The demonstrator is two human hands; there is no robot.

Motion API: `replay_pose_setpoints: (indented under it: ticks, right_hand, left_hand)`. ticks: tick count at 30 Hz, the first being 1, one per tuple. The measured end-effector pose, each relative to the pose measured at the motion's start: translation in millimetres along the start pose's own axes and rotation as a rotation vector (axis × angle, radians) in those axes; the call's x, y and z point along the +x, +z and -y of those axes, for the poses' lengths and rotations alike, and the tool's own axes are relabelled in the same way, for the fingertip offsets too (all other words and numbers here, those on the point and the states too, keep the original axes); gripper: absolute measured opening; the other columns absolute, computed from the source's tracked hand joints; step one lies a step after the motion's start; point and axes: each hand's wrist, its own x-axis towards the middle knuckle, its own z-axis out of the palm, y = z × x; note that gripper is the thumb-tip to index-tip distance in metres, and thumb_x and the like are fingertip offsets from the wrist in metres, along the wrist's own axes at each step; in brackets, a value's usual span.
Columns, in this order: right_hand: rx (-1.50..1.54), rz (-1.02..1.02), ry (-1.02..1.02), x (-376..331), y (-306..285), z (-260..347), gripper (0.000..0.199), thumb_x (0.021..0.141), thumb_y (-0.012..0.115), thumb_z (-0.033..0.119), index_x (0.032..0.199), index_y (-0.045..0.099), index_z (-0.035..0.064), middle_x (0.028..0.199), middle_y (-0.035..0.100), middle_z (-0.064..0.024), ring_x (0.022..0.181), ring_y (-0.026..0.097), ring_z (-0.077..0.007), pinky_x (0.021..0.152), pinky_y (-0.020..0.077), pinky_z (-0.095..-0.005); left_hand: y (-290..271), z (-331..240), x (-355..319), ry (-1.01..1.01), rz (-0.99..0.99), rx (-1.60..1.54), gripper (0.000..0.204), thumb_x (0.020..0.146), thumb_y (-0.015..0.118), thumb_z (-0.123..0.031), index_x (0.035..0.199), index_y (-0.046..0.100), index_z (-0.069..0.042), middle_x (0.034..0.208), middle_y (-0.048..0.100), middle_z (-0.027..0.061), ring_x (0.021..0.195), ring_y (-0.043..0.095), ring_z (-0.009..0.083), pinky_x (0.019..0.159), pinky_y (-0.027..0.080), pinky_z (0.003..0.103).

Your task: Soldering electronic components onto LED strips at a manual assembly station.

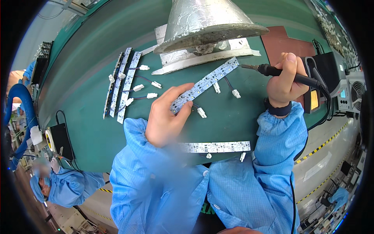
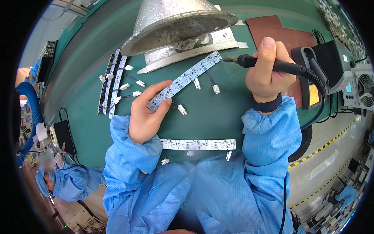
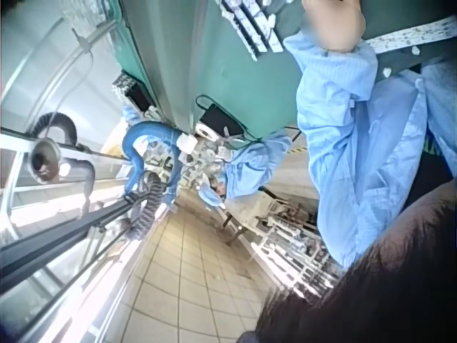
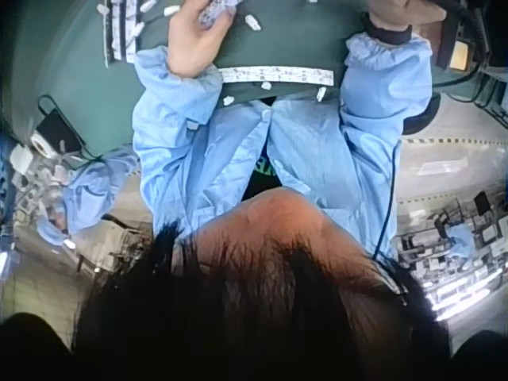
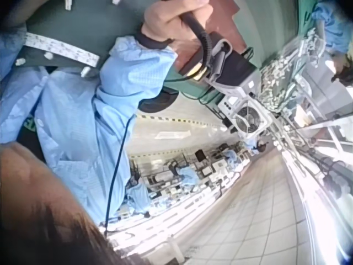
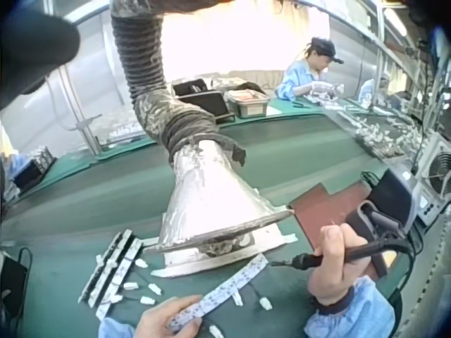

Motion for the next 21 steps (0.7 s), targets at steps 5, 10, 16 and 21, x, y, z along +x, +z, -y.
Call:
replay_pose_setpoints:
  ticks: [5,10,16,21]
  right_hand:
    - [-0.023,-0.005,0.017,-0.9,0.5,0.0,0.031,0.091,0.055,0.013,0.068,0.059,-0.0062,0.062,0.057,-0.0078,0.058,0.052,-0.0126,0.06,0.044,-0.0273]
    - [-0.012,-0.009,0.039,-1.8,1.9,1.4,0.03,0.091,0.056,0.014,0.069,0.06,-0.0065,0.062,0.057,-0.0077,0.058,0.052,-0.0122,0.059,0.043,-0.0267]
    - [-0.011,-0.005,0.019,-1.1,0.9,-0.6,0.03,0.091,0.056,0.015,0.071,0.061,-0.0064,0.061,0.057,-0.0071,0.058,0.051,-0.0114,0.057,0.0416,-0.0261]
    - [-0.025,0.006,0.032,-0.8,-1.7,-0.1,0.029,0.091,0.056,0.015,0.071,0.061,-0.0066,0.061,0.057,-0.007,0.058,0.051,-0.0112,0.056,0.0401,-0.0254]
  left_hand:
    - [-0.3,0.4,-0.3,0.004,-0.002,0.007,0.035,0.084,0.062,0.001,0.118,0.063,0.002,0.102,0.067,0.0163,0.091,0.066,0.0258,0.082,0.051,0.032]
    - [0.2,1.0,-1.0,-0.004,-0.007,-0.005,0.035,0.084,0.062,0.001,0.118,0.063,0.002,0.102,0.066,0.0161,0.091,0.066,0.0245,0.083,0.051,0.031]
    - [0.7,-1.1,-0.9,-0.016,-0.004,0.001,0.035,0.084,0.062,0.001,0.118,0.063,0.002,0.101,0.066,0.0157,0.091,0.066,0.0236,0.083,0.05,0.031]
    - [2.5,-0.8,0.3,-0.012,0.002,-0.007,0.035,0.084,0.062,0.001,0.119,0.062,0.002,0.101,0.066,0.0156,0.09,0.065,0.0232,0.083,0.05,0.031]
